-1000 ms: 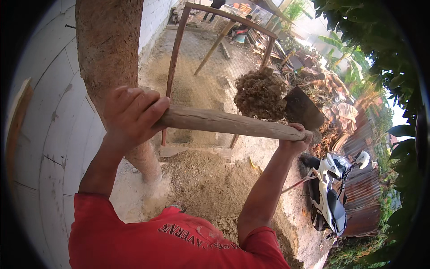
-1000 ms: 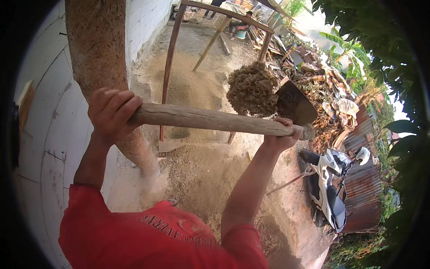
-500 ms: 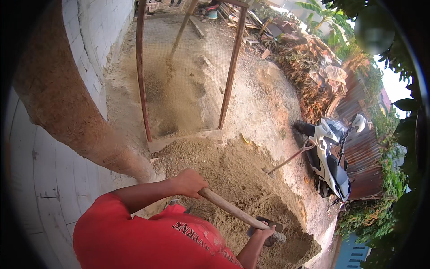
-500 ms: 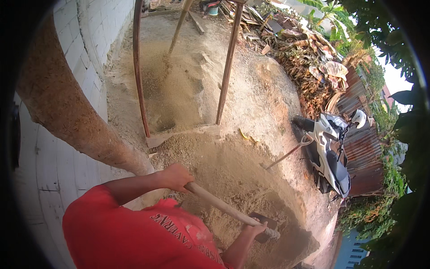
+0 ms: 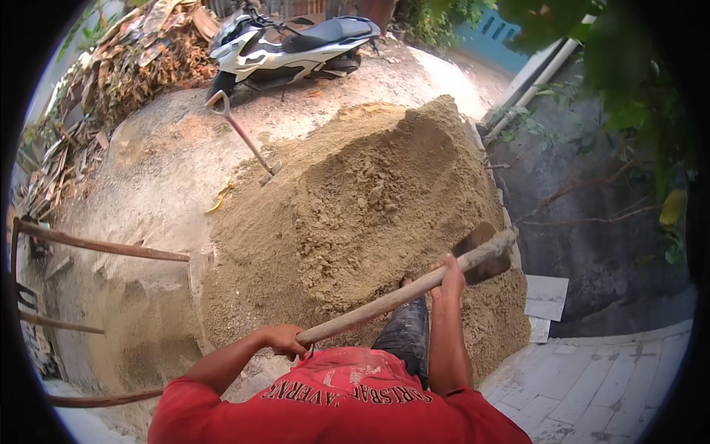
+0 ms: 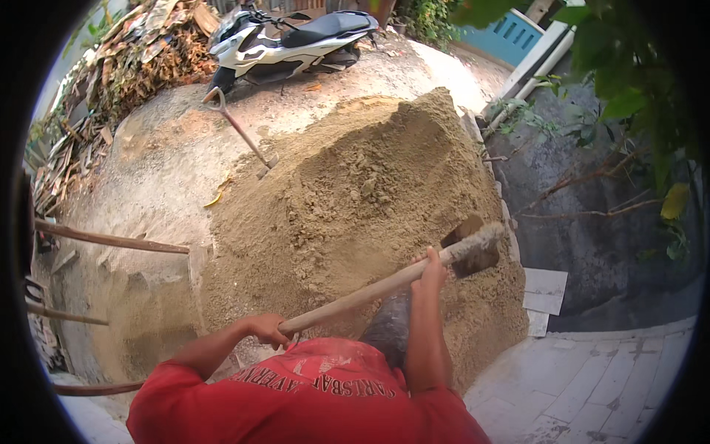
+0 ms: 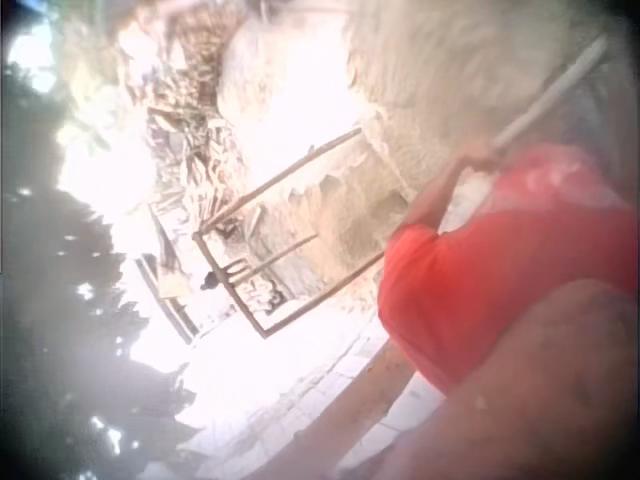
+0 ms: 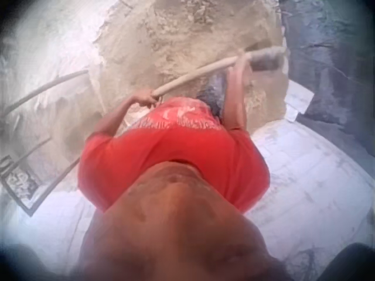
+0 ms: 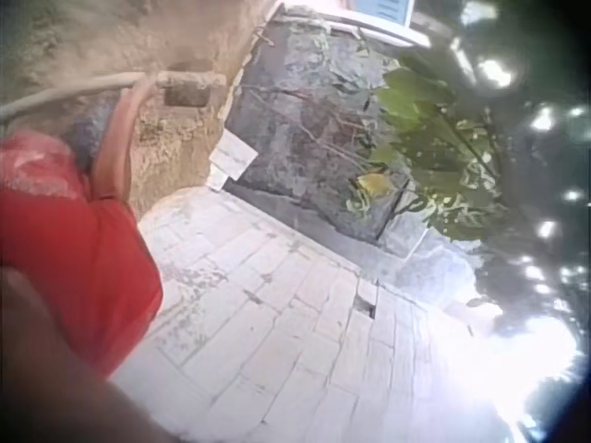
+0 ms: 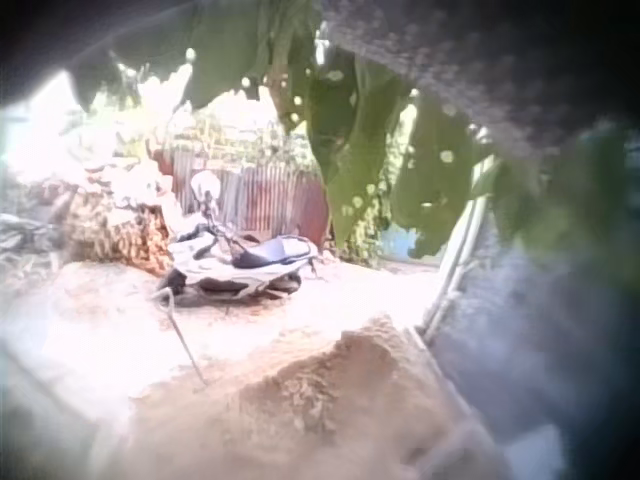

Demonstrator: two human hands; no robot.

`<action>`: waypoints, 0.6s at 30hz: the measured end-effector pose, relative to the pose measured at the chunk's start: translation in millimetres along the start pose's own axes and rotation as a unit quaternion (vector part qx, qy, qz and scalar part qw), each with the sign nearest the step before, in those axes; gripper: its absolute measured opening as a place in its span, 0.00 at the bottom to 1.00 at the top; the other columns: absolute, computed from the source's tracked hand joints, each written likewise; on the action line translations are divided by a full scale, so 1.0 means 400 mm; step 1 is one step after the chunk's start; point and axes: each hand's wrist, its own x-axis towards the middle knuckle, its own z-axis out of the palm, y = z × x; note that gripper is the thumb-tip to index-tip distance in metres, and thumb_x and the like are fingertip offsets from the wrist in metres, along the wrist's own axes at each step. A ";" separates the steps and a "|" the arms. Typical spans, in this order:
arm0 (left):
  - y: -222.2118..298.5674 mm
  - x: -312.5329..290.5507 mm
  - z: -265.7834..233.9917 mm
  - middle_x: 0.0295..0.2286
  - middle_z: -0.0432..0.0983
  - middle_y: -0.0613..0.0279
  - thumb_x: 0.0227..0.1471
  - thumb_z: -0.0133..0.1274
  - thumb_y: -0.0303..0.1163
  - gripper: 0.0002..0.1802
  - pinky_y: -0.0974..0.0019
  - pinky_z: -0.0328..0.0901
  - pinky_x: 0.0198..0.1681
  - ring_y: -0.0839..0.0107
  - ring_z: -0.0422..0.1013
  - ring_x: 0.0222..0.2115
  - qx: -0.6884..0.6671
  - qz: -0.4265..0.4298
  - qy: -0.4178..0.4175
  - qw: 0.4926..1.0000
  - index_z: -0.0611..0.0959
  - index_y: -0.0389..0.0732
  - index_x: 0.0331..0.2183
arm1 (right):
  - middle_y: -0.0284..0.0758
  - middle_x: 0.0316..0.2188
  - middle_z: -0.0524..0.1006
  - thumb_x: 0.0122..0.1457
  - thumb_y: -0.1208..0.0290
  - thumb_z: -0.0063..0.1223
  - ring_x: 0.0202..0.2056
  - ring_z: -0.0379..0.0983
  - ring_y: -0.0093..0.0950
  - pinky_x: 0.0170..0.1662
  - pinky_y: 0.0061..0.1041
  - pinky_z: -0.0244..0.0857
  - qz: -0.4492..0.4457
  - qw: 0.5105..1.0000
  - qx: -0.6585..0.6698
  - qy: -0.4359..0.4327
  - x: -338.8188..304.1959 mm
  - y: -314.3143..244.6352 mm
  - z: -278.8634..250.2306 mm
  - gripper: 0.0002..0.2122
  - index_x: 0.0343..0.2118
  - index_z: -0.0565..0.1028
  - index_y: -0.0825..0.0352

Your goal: The person uses a hoe to shovel and move sand from a pile through a wooden frame and into a pit.

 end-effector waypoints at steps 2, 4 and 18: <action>0.102 0.134 0.002 0.23 0.78 0.63 0.44 0.63 0.40 0.16 0.66 0.68 0.27 0.74 0.74 0.23 0.007 0.010 0.019 1.000 0.80 0.40 0.32 | 0.34 0.24 0.70 0.61 0.70 0.56 0.24 0.71 0.27 0.27 0.30 0.72 -0.063 0.996 0.020 -0.063 0.068 -0.132 0.065 0.10 0.37 0.67 0.68; 0.245 0.294 0.022 0.22 0.77 0.63 0.43 0.62 0.39 0.15 0.65 0.67 0.27 0.73 0.73 0.22 0.019 0.059 0.086 0.994 0.80 0.39 0.31 | 0.34 0.28 0.70 0.63 0.67 0.55 0.25 0.73 0.26 0.27 0.27 0.73 -0.142 0.980 0.034 -0.136 0.156 -0.267 0.150 0.13 0.42 0.65 0.68; 0.886 1.152 -0.256 0.21 0.70 0.66 0.49 0.63 0.33 0.22 0.67 0.66 0.19 0.75 0.67 0.17 -0.250 0.102 0.048 0.962 0.70 0.39 0.42 | 0.38 0.26 0.73 0.68 0.55 0.45 0.22 0.74 0.30 0.24 0.30 0.73 -0.022 0.931 -0.360 -0.050 1.155 -0.149 0.369 0.20 0.41 0.68 0.75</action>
